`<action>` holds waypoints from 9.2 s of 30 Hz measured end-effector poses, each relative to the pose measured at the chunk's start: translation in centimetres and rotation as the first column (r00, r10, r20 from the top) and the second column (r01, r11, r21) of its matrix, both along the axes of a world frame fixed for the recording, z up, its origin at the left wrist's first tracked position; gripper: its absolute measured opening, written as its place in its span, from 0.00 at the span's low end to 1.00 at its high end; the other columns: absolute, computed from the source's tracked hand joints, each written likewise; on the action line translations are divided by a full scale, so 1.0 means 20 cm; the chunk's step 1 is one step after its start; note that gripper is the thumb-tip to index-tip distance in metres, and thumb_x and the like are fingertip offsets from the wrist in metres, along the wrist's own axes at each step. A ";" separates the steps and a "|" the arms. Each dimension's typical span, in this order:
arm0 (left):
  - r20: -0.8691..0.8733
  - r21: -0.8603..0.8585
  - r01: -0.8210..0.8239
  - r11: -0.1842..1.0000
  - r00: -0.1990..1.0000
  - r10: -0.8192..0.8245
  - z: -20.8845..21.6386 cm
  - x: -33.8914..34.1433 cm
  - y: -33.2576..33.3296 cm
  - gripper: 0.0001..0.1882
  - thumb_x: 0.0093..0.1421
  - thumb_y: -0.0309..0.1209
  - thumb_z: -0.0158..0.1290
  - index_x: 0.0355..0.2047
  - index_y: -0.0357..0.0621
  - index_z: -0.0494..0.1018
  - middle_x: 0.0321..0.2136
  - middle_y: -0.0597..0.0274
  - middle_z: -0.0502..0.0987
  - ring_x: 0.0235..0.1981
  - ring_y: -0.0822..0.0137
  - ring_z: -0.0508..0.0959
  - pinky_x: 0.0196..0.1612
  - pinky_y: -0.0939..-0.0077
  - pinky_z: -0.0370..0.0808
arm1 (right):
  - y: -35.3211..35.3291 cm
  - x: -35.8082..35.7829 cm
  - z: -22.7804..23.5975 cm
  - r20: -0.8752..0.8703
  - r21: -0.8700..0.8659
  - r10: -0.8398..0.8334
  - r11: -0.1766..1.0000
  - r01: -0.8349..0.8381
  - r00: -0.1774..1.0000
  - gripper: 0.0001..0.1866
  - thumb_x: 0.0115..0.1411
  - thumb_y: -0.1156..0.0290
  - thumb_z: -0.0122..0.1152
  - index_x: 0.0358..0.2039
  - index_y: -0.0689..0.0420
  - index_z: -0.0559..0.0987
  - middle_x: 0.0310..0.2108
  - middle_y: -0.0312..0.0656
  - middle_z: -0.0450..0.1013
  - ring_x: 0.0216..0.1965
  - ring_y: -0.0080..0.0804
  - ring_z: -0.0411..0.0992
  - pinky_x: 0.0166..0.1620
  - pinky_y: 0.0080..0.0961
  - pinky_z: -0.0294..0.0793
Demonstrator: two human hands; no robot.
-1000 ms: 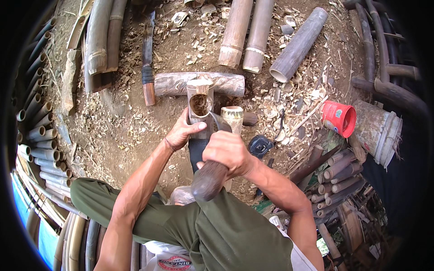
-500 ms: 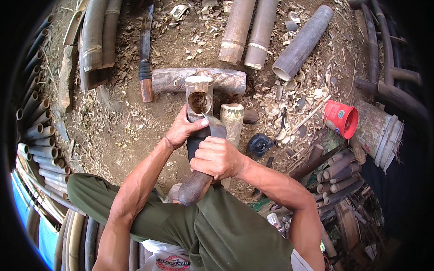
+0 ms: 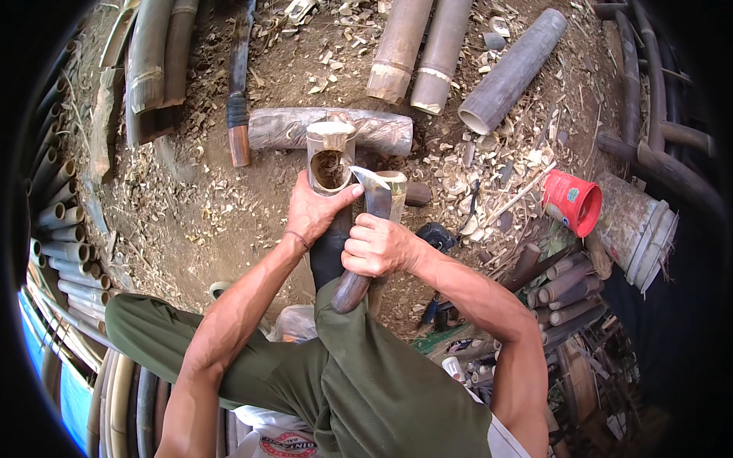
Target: The person carves a hole into a bamboo section using a chisel and then fits another bamboo pole into the carved opening.
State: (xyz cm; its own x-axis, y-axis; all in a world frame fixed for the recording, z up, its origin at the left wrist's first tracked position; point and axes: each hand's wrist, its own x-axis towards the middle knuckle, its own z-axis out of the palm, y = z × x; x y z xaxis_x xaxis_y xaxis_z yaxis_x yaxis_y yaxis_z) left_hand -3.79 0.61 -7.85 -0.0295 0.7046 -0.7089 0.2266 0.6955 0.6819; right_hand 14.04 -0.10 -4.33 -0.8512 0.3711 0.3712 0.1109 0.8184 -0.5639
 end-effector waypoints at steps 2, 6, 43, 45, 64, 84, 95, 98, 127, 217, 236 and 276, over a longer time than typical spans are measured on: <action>0.131 0.011 -0.023 1.000 0.991 0.021 -0.01 -0.03 -0.01 0.53 0.41 0.55 0.72 0.56 0.30 0.63 0.48 0.50 0.76 0.49 0.60 0.76 0.55 0.66 0.72 | 0.00 0.00 0.02 0.012 -0.037 -0.025 0.999 0.026 1.000 0.10 0.39 0.67 0.59 0.23 0.55 0.73 0.19 0.33 0.57 0.22 0.30 0.63 0.33 0.29 0.68; 0.575 -0.045 -0.153 0.987 0.804 0.151 -0.04 -0.14 -0.10 0.57 0.46 0.52 0.71 0.66 0.34 0.53 0.57 0.51 0.69 0.58 0.61 0.69 0.62 0.67 0.65 | 0.09 -0.08 0.26 -0.109 -0.245 -0.160 0.961 0.129 0.981 0.11 0.41 0.66 0.62 0.24 0.57 0.75 0.21 0.35 0.64 0.25 0.31 0.67 0.32 0.30 0.69; 0.408 0.010 -0.241 0.970 0.887 0.216 0.01 -0.10 -0.13 0.47 0.60 0.59 0.55 0.65 0.33 0.59 0.57 0.45 0.71 0.58 0.60 0.71 0.61 0.68 0.66 | 0.17 -0.25 0.10 -0.077 -0.118 0.109 0.986 -0.118 0.991 0.08 0.41 0.65 0.60 0.21 0.52 0.73 0.19 0.32 0.61 0.24 0.29 0.65 0.31 0.28 0.66; 0.567 -0.057 -0.312 0.949 0.772 0.288 -0.01 -0.14 -0.17 0.50 0.59 0.60 0.56 0.66 0.30 0.56 0.59 0.45 0.68 0.61 0.60 0.67 0.64 0.68 0.62 | 0.28 -0.28 0.23 -0.176 -0.452 -0.105 0.892 0.014 0.979 0.11 0.45 0.69 0.70 0.27 0.57 0.76 0.26 0.35 0.72 0.28 0.33 0.72 0.32 0.31 0.72; 0.085 -0.176 -0.176 0.969 0.977 0.193 0.05 -0.02 0.03 0.57 0.42 0.72 0.61 0.46 0.20 0.70 0.41 0.35 0.78 0.45 0.51 0.80 0.49 0.65 0.75 | 0.50 -0.27 0.22 -0.076 -0.976 -0.821 0.176 0.125 0.567 0.09 0.59 0.70 0.58 0.36 0.58 0.68 0.17 0.34 0.61 0.16 0.20 0.59 0.22 0.26 0.66; 0.275 0.089 0.724 0.684 0.642 -0.715 1.00 -0.30 0.31 0.36 0.59 0.56 0.57 0.48 0.31 0.71 0.39 0.43 0.79 0.39 0.56 0.81 0.42 0.62 0.78 | 0.35 -0.06 0.78 0.531 -0.022 -0.265 0.945 0.326 0.805 0.13 0.42 0.68 0.68 0.30 0.52 0.77 0.28 0.36 0.72 0.36 0.37 0.75 0.48 0.35 0.72; 0.482 0.057 0.878 0.475 0.393 -0.783 0.85 0.14 0.08 0.50 0.56 0.59 0.59 0.57 0.22 0.56 0.37 0.34 0.77 0.42 0.37 0.79 0.48 0.55 0.74 | 0.01 0.08 0.75 0.455 -0.889 -0.658 -0.306 0.340 0.599 0.31 0.66 0.70 0.55 0.66 0.64 0.57 0.50 0.48 0.74 0.40 0.36 0.79 0.43 0.37 0.77; 0.616 0.116 0.718 0.686 0.489 -0.617 0.61 0.02 0.01 0.57 0.51 0.65 0.60 0.60 0.23 0.55 0.44 0.38 0.74 0.47 0.50 0.77 0.51 0.62 0.73 | 0.14 0.13 0.74 0.571 -0.719 -0.427 0.153 0.678 0.701 0.31 0.60 0.69 0.59 0.63 0.59 0.62 0.40 0.55 0.77 0.34 0.50 0.80 0.36 0.42 0.77; 0.498 -0.708 -0.433 0.557 0.253 0.829 0.50 0.05 0.24 0.11 0.68 0.36 0.46 0.33 0.43 0.73 0.21 0.69 0.69 0.24 0.72 0.70 0.30 0.75 0.70 | 0.86 -0.26 0.65 0.815 -0.465 0.253 0.823 0.328 0.521 0.09 0.53 0.70 0.61 0.35 0.59 0.80 0.27 0.45 0.80 0.31 0.41 0.81 0.31 0.33 0.79; 0.004 -0.244 0.441 0.864 0.891 -0.453 0.36 -0.17 0.21 0.27 0.61 0.42 0.44 0.20 0.23 0.72 0.20 0.27 0.71 0.28 0.33 0.77 0.34 0.47 0.73 | 0.03 -0.42 0.39 0.696 -0.705 -0.340 -0.156 0.692 0.632 0.22 0.55 0.72 0.58 0.50 0.65 0.67 0.30 0.63 0.75 0.36 0.64 0.75 0.38 0.49 0.73; 0.442 -0.438 -0.273 0.857 0.764 0.469 0.45 0.11 0.21 0.25 0.68 0.46 0.41 0.27 0.37 0.76 0.15 0.63 0.72 0.19 0.72 0.71 0.25 0.74 0.66 | 0.61 -0.15 0.56 0.886 -0.239 0.011 0.868 0.436 0.464 0.17 0.53 0.64 0.65 0.40 0.58 0.77 0.27 0.48 0.79 0.29 0.43 0.81 0.31 0.35 0.79; 0.061 -0.112 0.697 0.709 0.717 -0.695 0.47 -0.58 -0.03 0.25 0.47 0.33 0.59 0.47 0.43 0.72 0.32 0.43 0.80 0.35 0.45 0.81 0.40 0.56 0.78 | 0.04 -0.44 0.34 0.694 -0.637 -0.413 -0.733 0.236 0.589 0.14 0.65 0.67 0.57 0.43 0.66 0.77 0.17 0.38 0.73 0.13 0.21 0.66 0.17 0.23 0.62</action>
